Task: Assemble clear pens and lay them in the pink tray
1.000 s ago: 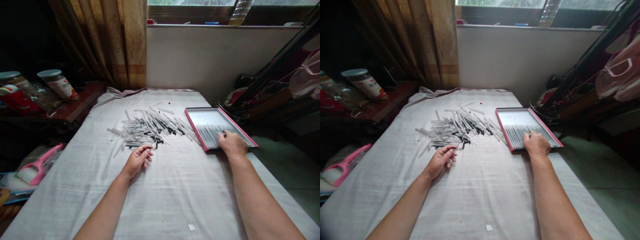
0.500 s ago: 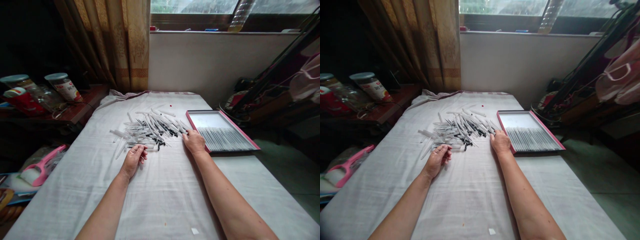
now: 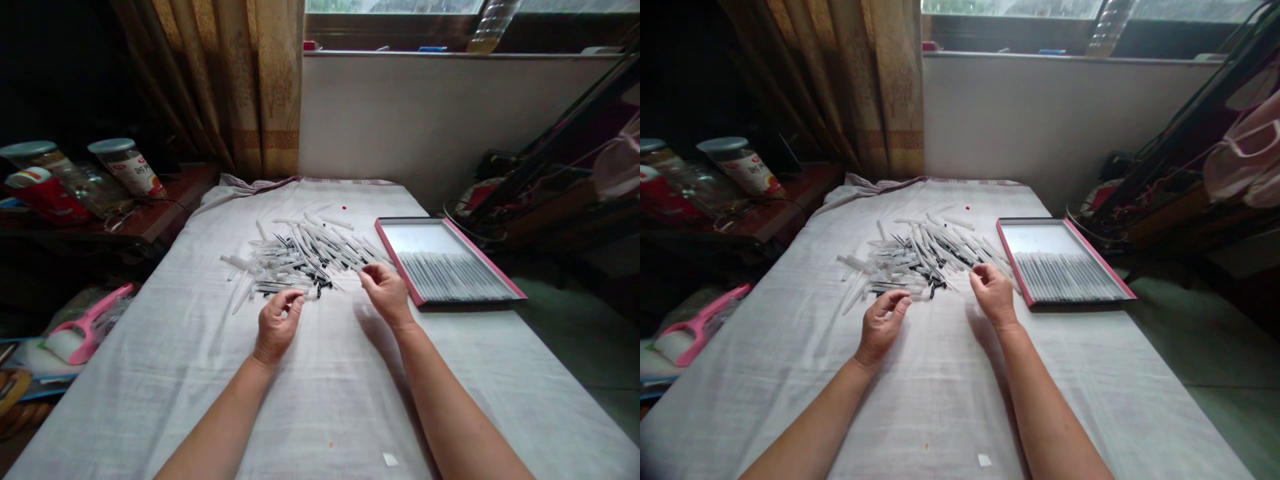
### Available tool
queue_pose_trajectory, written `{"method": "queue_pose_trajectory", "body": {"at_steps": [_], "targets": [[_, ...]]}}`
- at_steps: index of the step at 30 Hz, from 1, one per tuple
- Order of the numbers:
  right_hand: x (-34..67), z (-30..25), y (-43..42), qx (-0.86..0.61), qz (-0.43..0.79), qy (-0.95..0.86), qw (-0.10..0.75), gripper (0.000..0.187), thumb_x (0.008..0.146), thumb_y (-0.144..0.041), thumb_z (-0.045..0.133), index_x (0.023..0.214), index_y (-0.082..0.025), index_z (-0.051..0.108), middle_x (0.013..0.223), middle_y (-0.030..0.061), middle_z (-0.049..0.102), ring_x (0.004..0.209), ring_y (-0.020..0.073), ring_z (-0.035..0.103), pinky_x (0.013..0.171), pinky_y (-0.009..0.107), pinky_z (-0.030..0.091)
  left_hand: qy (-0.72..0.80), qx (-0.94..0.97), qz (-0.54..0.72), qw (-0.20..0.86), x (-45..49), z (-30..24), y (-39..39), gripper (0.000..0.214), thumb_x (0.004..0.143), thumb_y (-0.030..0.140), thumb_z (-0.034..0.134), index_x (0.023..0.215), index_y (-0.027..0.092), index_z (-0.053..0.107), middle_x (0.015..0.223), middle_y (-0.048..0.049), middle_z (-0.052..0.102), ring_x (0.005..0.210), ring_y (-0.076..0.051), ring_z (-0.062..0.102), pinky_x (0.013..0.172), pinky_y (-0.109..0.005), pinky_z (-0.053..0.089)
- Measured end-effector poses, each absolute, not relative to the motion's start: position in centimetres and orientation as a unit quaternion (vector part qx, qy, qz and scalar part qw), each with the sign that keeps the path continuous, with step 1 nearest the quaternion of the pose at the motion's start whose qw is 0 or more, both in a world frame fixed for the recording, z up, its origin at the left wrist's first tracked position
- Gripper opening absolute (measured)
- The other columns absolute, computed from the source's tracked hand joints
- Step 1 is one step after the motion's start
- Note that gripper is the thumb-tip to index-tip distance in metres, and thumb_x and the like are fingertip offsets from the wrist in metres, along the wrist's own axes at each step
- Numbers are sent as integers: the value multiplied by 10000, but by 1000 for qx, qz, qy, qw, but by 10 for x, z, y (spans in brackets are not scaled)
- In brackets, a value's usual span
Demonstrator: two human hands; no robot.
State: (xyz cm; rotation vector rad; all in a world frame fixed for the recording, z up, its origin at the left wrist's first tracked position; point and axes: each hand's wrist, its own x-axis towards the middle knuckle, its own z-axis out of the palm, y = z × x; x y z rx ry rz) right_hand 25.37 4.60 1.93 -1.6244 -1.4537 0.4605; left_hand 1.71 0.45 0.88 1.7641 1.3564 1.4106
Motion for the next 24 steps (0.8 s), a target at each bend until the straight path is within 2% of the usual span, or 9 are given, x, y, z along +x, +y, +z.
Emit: {"method": "queue_pose_trajectory", "body": {"at_steps": [3,5,6,9,12,15,18,21,24], "targets": [[232,18,22,-553,326,-621,451,199,778,-373,608,806,-180,650,679,18,648,579,139,572,574,260,469,463,743,482,23,24,15,-5,235,882,266,589,1104,213,645,1192,-109,663,1199,-252,558,1042,-458,399],[222,18,13,-501,395,-632,440,171,775,-353,631,794,-184,646,656,0,622,567,123,552,550,245,455,471,771,425,-43,25,16,-8,308,894,280,587,1194,214,612,1272,-128,624,1269,-283,501,1100,-513,305],[219,18,11,-480,422,-631,440,169,776,-353,638,797,-185,645,659,-3,621,571,120,552,548,244,458,474,785,396,-49,25,16,-8,302,909,295,568,1195,208,611,1224,-127,652,1209,-273,552,1088,-500,324],[221,15,14,-460,454,-616,451,212,791,-378,624,876,-186,653,751,19,665,618,132,588,572,261,488,472,817,332,-3,21,10,-5,252,961,319,471,1090,188,643,965,-79,732,872,-187,682,890,-332,493],[230,11,25,-568,325,-646,394,250,807,-318,602,1015,-190,659,895,50,695,682,146,610,648,291,493,493,808,320,50,18,4,-3,248,970,318,445,1028,191,650,918,-57,738,780,-156,691,709,-233,521],[233,10,32,-679,144,-677,245,191,829,-284,597,974,-206,695,991,70,681,777,176,625,686,294,456,506,792,330,93,18,0,-1,211,948,308,483,999,206,661,920,-46,747,791,-161,702,714,-229,529],[228,13,36,-709,79,-685,147,194,881,-330,550,917,-226,710,1001,67,673,823,197,636,632,276,415,523,768,343,140,19,-1,0,189,923,306,521,979,208,673,896,-41,752,787,-167,707,720,-236,532],[221,17,38,-716,47,-688,111,222,908,-310,498,931,-219,700,998,74,675,797,192,636,597,269,380,536,745,355,180,18,-1,1,186,907,304,535,978,206,676,866,-33,751,766,-165,706,724,-239,532],[222,17,39,-727,45,-674,123,218,898,-265,481,929,-193,684,978,96,688,767,192,632,604,273,374,540,730,369,199,18,-1,2,193,901,302,535,978,204,682,862,-34,753,776,-168,707,730,-242,537]]}}
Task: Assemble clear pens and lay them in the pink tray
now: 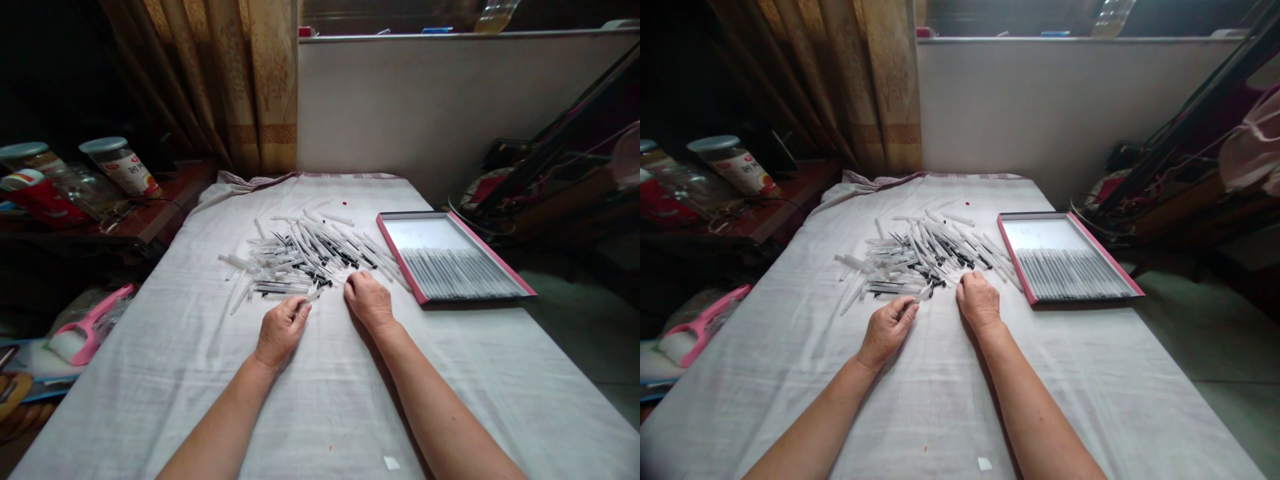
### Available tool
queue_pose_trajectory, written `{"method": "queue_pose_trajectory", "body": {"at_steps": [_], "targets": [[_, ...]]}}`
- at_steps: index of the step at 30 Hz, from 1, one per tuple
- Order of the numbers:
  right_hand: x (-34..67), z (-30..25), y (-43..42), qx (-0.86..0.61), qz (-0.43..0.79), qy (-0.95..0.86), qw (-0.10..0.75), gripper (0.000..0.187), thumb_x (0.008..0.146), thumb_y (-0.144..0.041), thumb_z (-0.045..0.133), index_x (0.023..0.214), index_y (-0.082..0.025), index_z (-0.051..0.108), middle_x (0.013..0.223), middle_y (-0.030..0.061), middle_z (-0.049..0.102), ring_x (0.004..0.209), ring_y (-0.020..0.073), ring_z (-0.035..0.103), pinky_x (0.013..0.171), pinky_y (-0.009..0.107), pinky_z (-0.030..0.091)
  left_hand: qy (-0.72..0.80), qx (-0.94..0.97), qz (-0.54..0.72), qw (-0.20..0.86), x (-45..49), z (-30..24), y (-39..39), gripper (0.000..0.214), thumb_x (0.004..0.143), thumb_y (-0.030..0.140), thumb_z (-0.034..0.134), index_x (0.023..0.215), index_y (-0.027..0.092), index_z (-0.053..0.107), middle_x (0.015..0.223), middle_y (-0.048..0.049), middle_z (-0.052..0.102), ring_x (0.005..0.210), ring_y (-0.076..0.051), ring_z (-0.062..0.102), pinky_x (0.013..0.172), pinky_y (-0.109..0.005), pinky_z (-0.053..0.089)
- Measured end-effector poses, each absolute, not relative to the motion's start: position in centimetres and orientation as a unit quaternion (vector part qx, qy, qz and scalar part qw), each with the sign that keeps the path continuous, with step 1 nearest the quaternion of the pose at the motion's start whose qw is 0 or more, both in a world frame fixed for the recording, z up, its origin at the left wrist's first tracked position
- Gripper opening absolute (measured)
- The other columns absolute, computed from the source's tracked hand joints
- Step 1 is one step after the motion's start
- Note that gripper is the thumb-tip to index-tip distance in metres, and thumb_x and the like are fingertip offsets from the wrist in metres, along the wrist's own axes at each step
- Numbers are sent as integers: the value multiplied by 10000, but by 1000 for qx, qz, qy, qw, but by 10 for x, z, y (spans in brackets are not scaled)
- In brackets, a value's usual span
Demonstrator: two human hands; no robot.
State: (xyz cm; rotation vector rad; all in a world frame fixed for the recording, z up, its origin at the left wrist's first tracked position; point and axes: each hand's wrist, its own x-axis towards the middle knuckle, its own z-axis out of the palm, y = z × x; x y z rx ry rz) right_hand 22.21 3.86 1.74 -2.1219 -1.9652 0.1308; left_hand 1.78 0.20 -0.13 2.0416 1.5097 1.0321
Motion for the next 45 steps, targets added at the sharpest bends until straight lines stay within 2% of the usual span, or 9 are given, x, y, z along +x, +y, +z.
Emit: {"method": "queue_pose_trajectory", "body": {"at_steps": [3,7,11,14,17,26,35,41,45], "targets": [[234,13,36,-734,90,-641,206,183,850,-240,503,894,-200,676,895,76,713,724,192,629,640,284,398,537,720,394,194,18,-2,3,226,903,288,528,1047,199,679,940,-50,757,849,-178,710,780,-258,544],[256,5,35,-700,188,-568,390,148,756,-289,560,808,-203,668,784,38,701,654,174,600,677,306,436,525,728,416,145,16,-2,6,238,905,255,535,1093,208,674,977,-59,748,885,-180,698,809,-281,537],[267,8,38,-625,317,-434,565,288,683,-438,654,806,-178,652,667,7,622,570,137,531,537,261,408,507,738,433,104,14,-3,9,213,911,248,543,1069,218,684,939,-54,744,874,-184,685,812,-303,525],[267,18,40,-561,389,-360,635,331,651,-472,719,776,-181,625,559,-47,525,479,91,447,439,210,326,501,740,434,113,13,-5,11,223,921,241,533,1090,210,675,967,-60,737,899,-181,680,831,-303,523],[264,29,38,-514,400,-341,678,348,640,-474,762,749,-186,599,567,-56,515,462,72,435,415,192,309,501,743,429,115,12,-6,11,226,921,243,536,1095,209,674,980,-62,735,909,-182,676,843,-306,520],[254,37,31,-497,372,-396,676,314,730,-482,714,767,-201,579,582,-46,522,471,81,448,420,200,323,503,755,405,112,13,0,8,227,926,246,524,1095,219,673,962,-61,737,899,-187,671,821,-315,512],[259,37,31,-481,381,-376,694,290,708,-430,762,763,-187,614,586,-46,539,475,68,449,422,187,324,505,760,394,110,13,-4,8,218,920,231,540,1096,216,668,986,-57,737,912,-187,668,836,-319,497],[251,33,29,-496,385,-415,658,257,756,-426,714,763,-188,619,554,-50,518,463,73,436,418,192,322,505,770,377,99,14,0,7,226,931,253,520,1092,219,674,966,-64,741,897,-186,672,807,-312,496],[238,29,27,-519,383,-447,620,239,731,-415,707,766,-186,648,597,-27,569,498,96,495,443,213,391,486,792,359,86,15,0,5,228,937,270,517,1094,223,674,974,-65,750,889,-192,681,819,-330,490]]}}
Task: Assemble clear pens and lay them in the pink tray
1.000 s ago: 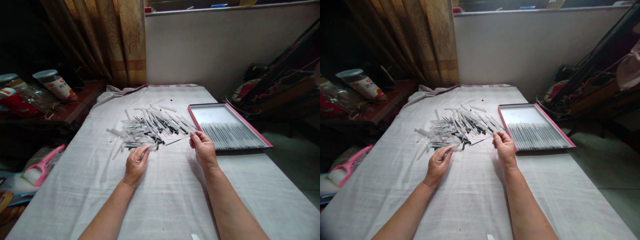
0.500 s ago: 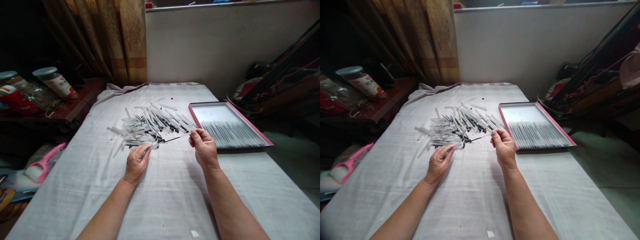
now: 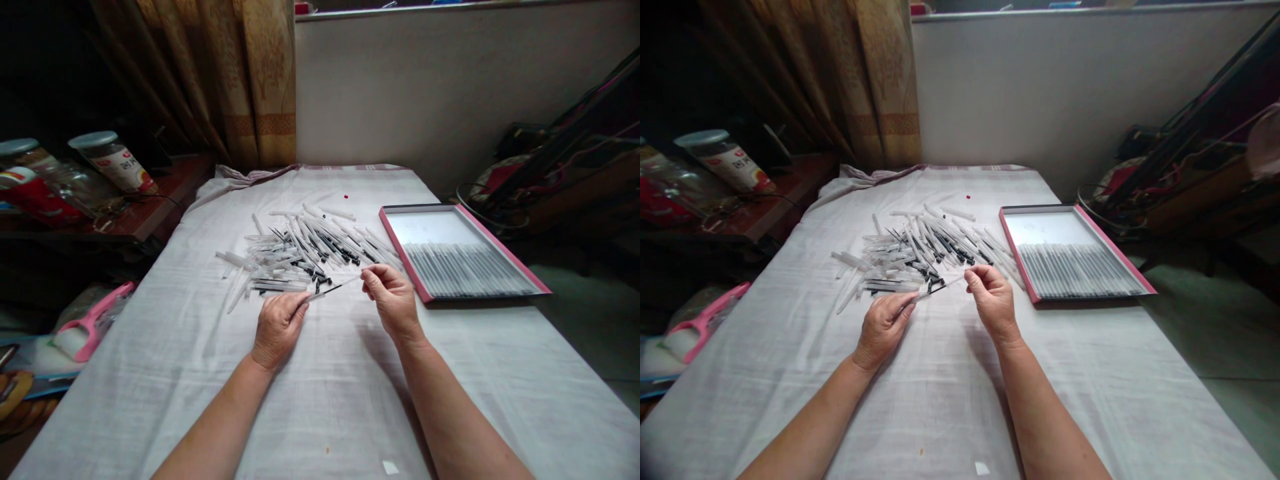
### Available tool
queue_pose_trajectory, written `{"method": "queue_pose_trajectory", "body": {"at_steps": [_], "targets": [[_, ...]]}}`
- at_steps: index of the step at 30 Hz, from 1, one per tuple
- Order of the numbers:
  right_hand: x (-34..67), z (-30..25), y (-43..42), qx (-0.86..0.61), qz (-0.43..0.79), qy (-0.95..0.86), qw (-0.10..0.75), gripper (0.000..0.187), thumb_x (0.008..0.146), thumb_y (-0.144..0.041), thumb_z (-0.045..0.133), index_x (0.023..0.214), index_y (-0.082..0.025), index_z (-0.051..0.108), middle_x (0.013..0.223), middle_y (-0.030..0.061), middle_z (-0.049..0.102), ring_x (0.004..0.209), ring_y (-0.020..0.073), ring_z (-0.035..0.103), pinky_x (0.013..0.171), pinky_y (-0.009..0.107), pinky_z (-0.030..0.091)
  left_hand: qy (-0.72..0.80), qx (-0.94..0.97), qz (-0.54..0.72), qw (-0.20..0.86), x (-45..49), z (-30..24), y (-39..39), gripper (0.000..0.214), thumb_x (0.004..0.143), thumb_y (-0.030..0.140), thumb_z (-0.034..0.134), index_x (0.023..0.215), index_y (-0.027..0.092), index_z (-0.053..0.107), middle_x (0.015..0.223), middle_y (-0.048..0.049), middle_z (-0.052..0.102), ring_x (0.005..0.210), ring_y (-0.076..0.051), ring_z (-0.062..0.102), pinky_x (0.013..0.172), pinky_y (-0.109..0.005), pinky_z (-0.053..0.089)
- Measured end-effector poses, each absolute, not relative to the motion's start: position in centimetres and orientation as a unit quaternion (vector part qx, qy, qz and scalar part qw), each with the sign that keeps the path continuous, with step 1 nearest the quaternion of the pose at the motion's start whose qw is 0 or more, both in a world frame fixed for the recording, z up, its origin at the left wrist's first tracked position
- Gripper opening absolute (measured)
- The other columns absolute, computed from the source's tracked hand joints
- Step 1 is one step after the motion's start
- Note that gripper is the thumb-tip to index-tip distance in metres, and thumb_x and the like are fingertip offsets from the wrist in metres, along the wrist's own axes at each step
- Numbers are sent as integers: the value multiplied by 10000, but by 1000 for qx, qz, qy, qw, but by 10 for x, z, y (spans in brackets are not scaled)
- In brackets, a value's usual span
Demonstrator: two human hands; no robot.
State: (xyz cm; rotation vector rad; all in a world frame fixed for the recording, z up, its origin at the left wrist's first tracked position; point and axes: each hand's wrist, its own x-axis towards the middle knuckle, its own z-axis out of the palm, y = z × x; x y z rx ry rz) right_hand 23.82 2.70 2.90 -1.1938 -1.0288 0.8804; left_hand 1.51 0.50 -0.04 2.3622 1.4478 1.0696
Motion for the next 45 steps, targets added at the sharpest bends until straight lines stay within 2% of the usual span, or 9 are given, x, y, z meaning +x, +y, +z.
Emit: {"method": "queue_pose_trajectory", "body": {"at_steps": [8,16,21,24,27,31,34,39,45], "targets": [[203,12,14,-509,339,-568,551,168,824,-335,624,821,-204,729,788,48,710,697,165,638,653,298,537,465,810,349,76,20,1,1,254,950,290,499,1129,216,663,992,-73,754,874,-190,700,804,-317,522],[187,11,-1,-473,273,-684,484,307,925,-281,470,1125,-223,696,1047,97,711,988,199,664,890,342,523,463,784,391,137,20,-2,0,246,950,263,495,1128,209,656,1011,-72,746,897,-173,703,831,-284,550],[195,7,5,-483,304,-667,478,411,910,-308,487,1299,-211,574,1017,76,706,768,155,663,699,281,545,472,771,402,148,21,1,0,261,951,288,481,1123,213,663,980,-73,747,882,-173,706,820,-272,559],[203,6,17,-537,258,-646,477,353,898,-304,499,1215,-199,613,930,61,704,687,143,630,633,260,511,484,761,406,152,20,2,1,262,945,287,490,1129,211,661,974,-69,746,878,-173,707,814,-264,557],[209,9,29,-609,167,-674,383,234,884,-278,510,1018,-202,686,933,66,693,726,159,627,704,278,486,492,749,416,156,18,-1,3,255,937,280,503,1124,206,661,992,-67,743,895,-175,705,822,-264,555],[206,13,37,-667,102,-707,214,229,874,-342,559,1024,-228,691,1001,67,669,804,189,637,662,270,446,503,741,413,164,17,-5,5,245,928,277,521,1114,206,666,992,-62,742,896,-174,703,821,-263,553],[202,11,40,-674,77,-715,172,216,899,-342,526,993,-234,688,991,70,666,872,205,634,663,265,430,505,742,410,163,18,-5,5,243,927,273,525,1112,210,671,988,-57,743,889,-172,704,822,-259,550],[210,7,33,-648,134,-697,275,207,884,-251,492,968,-207,676,944,68,703,822,192,639,735,280,450,499,755,402,142,17,-1,5,249,930,251,524,1123,206,676,991,-63,741,902,-173,698,825,-262,546],[222,6,8,-576,345,-571,472,241,803,-335,569,922,-188,718,915,76,727,793,192,648,682,291,491,468,799,361,109,18,1,2,271,939,264,518,1160,217,666,1014,-71,731,919,-178,683,838,-289,544]]}}
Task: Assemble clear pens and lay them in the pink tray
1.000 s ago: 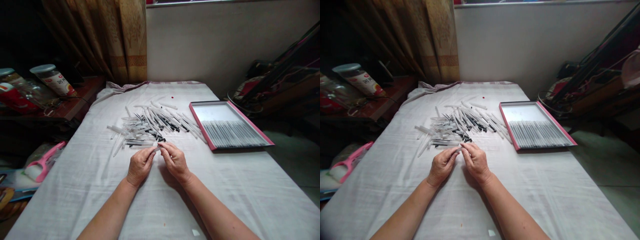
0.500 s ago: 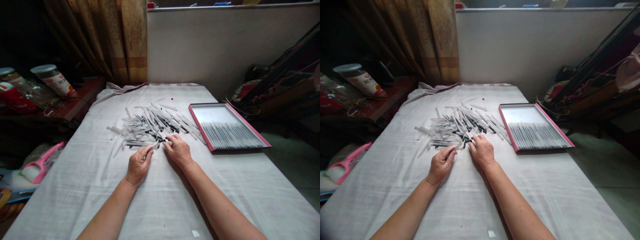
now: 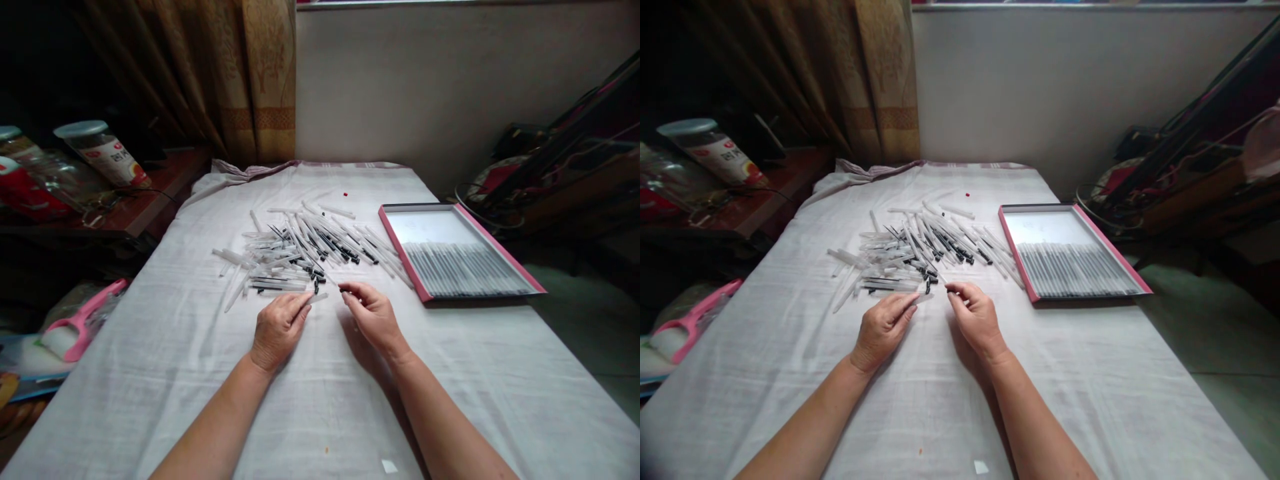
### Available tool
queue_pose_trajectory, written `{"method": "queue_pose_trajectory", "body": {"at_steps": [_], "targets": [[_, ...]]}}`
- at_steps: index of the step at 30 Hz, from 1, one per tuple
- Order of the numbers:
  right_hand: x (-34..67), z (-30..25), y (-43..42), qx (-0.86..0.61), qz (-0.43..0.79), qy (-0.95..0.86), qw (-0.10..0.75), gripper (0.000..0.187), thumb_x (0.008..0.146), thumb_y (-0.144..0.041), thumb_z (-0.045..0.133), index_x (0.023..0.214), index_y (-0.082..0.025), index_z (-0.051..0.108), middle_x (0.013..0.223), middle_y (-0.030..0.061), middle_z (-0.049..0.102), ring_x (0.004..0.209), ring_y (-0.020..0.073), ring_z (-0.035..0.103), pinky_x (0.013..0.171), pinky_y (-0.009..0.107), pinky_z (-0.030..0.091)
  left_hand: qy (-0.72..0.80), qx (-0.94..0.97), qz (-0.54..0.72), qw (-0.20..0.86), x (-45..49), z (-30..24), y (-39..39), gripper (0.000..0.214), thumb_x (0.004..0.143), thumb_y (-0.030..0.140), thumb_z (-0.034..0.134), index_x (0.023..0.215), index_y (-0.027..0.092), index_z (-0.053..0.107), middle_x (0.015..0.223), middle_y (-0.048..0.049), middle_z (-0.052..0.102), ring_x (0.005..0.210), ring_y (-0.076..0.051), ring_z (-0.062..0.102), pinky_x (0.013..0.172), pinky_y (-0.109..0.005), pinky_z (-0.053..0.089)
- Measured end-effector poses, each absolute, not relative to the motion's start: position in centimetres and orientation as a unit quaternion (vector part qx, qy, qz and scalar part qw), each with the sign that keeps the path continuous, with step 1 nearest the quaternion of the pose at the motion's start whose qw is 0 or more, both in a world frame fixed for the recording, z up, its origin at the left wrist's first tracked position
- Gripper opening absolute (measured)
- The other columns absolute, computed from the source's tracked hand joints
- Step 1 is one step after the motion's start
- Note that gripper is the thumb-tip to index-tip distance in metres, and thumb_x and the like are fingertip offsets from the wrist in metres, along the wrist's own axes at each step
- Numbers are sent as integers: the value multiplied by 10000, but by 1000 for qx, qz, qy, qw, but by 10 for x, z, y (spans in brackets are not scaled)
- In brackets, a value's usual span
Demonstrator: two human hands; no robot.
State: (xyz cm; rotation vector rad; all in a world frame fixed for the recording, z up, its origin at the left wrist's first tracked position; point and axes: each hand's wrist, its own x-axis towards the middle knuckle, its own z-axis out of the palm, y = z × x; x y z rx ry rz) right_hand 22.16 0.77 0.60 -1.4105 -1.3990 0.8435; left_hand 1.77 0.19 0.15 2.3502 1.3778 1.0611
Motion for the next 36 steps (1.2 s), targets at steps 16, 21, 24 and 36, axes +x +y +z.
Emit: {"method": "queue_pose_trajectory", "body": {"at_steps": [16,21,24,36], "targets": [[216,4,-6,-545,410,-561,470,178,802,-305,613,897,-193,713,786,34,684,660,150,601,529,239,458,443,830,327,87,22,3,0,263,933,253,529,1146,201,673,1000,-68,730,895,-181,680,813,-295,550],[218,3,-6,-527,357,-611,471,152,819,-259,601,891,-189,715,892,61,705,742,159,625,591,242,477,443,831,321,101,22,3,0,264,932,253,531,1151,213,672,1005,-63,728,911,-175,676,829,-289,549],[219,3,-6,-524,350,-620,468,152,830,-258,591,892,-188,711,873,59,712,743,162,634,599,245,481,440,833,321,98,22,3,-1,264,931,251,530,1148,214,675,994,-62,728,908,-173,677,830,-288,549],[226,2,-3,-544,232,-723,357,371,925,-363,447,627,-204,601,601,29,633,568,143,585,580,239,423,416,851,307,91,22,4,-1,260,943,265,508,1131,227,685,959,-62,732,868,-167,672,797,-285,538]]}}
